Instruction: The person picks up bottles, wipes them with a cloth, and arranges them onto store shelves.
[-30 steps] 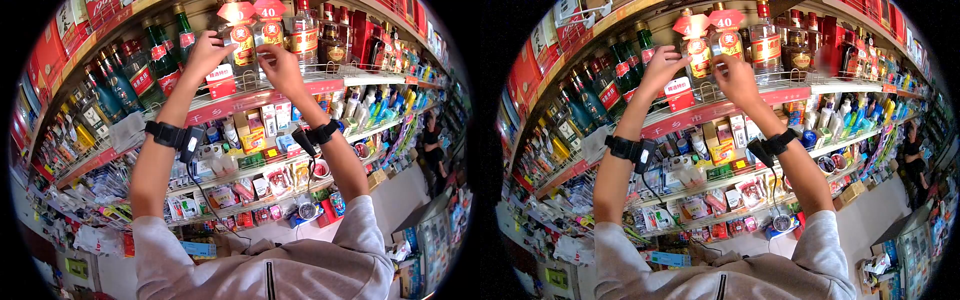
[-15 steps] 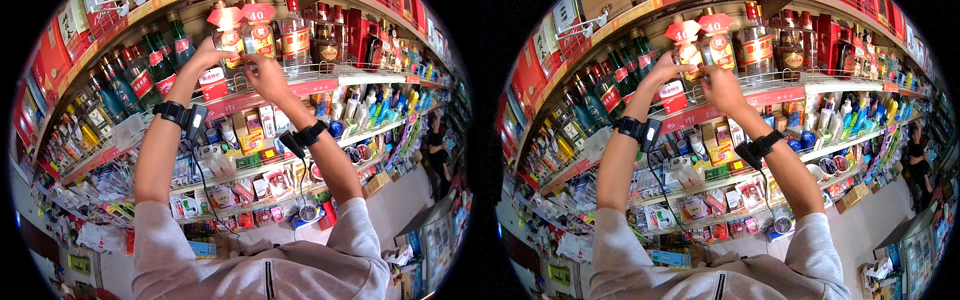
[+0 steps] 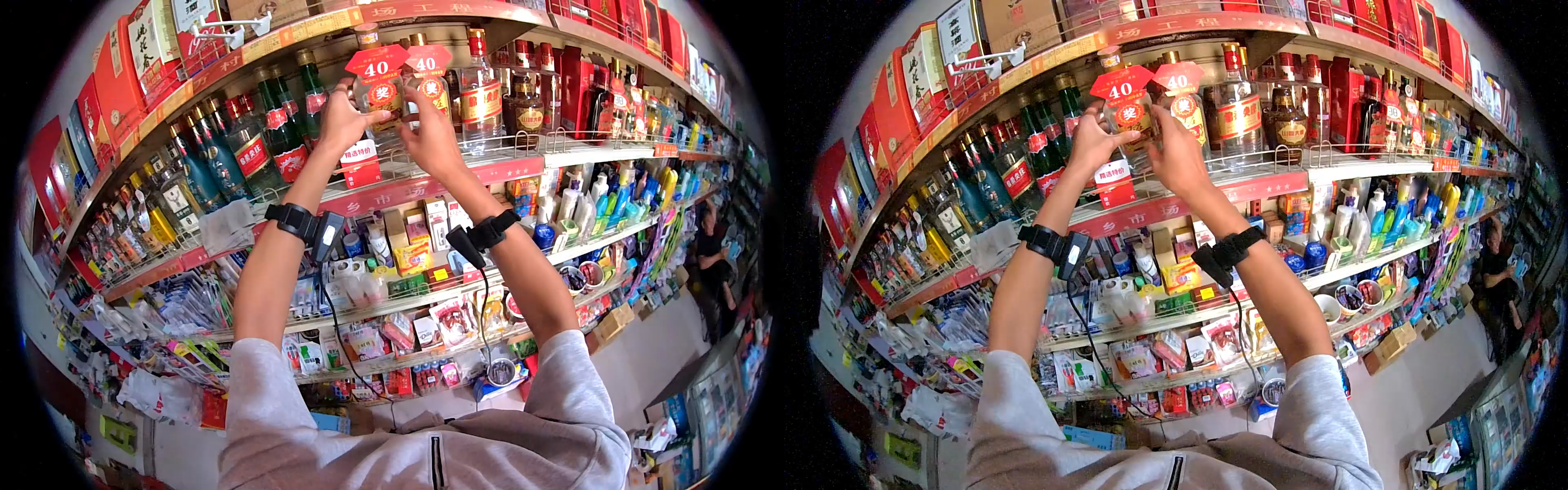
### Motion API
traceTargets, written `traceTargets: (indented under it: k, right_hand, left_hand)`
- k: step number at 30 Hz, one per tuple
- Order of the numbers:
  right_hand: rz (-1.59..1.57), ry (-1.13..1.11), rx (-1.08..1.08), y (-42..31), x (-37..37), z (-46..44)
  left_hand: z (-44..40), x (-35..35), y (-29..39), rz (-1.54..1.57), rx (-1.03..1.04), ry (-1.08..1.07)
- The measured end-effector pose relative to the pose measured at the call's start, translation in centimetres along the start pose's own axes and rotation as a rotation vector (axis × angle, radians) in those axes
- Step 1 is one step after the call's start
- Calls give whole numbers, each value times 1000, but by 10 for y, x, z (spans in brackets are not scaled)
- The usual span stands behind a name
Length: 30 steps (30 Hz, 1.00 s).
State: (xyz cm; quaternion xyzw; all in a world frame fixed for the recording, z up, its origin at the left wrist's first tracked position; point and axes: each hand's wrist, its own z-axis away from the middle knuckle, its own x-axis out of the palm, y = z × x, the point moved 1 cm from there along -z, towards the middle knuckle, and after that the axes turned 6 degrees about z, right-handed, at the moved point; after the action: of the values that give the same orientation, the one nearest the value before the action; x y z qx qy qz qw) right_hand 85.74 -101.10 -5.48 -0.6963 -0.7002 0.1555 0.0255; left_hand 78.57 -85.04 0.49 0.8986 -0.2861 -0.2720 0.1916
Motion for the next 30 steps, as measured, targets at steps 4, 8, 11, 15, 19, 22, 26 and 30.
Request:
traceTargets:
  k: [4,8,11,15,19,22,26,30]
  right_hand:
    - [-101,68,-50,-13,-14,-15]
    - [-88,63,-36,-29,-38,-18]
    - [22,58,-157,-40,-63,-17]
    - [-40,-183,-111,-45,-97,-4]
    - [-116,-433,109,-95,-126,35]
    - [-390,-591,376,-100,-120,90]
    - [-230,-737,314,-61,-90,215]
    - [-334,-1045,973,-50,-55,365]
  left_hand:
    - [9,-4,31,146,94,29]
    - [20,-5,55,243,160,20]
    - [35,-8,76,373,242,-57]
    - [70,-17,105,274,305,-113]
    - [124,-10,114,489,168,-219]
    - [181,2,91,528,-13,-264]
    - [285,36,23,303,-108,-364]
    - [431,88,-44,428,-671,-380]
